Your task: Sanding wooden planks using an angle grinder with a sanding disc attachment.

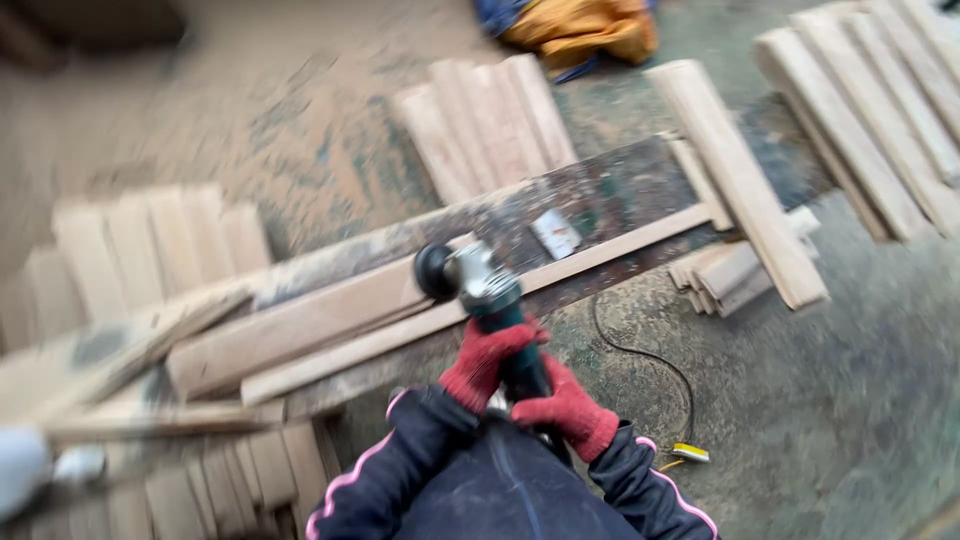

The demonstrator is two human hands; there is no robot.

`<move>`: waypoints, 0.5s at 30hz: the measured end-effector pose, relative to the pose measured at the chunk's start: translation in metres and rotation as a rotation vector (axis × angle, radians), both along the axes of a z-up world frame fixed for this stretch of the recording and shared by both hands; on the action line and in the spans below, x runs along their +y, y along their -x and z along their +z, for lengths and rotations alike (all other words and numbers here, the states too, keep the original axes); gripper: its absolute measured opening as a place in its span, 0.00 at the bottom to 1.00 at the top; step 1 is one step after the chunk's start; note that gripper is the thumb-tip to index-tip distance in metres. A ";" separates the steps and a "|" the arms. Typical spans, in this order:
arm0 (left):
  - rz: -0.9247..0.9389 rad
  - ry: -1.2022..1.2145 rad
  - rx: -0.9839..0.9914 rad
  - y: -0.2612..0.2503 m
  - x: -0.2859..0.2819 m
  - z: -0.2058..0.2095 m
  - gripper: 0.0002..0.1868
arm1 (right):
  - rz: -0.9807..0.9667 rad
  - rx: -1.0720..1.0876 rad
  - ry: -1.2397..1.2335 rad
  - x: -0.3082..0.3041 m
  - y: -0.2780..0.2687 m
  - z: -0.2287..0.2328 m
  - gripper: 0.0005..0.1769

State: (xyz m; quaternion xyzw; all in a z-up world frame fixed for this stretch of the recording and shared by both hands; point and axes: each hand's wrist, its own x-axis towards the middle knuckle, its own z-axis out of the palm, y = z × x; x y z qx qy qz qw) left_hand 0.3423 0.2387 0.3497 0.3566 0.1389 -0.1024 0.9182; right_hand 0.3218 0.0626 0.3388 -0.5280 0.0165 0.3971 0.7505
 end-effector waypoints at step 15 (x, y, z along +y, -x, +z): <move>0.384 -0.111 0.506 0.011 0.010 -0.084 0.43 | 0.055 -0.076 0.415 0.069 -0.021 -0.028 0.35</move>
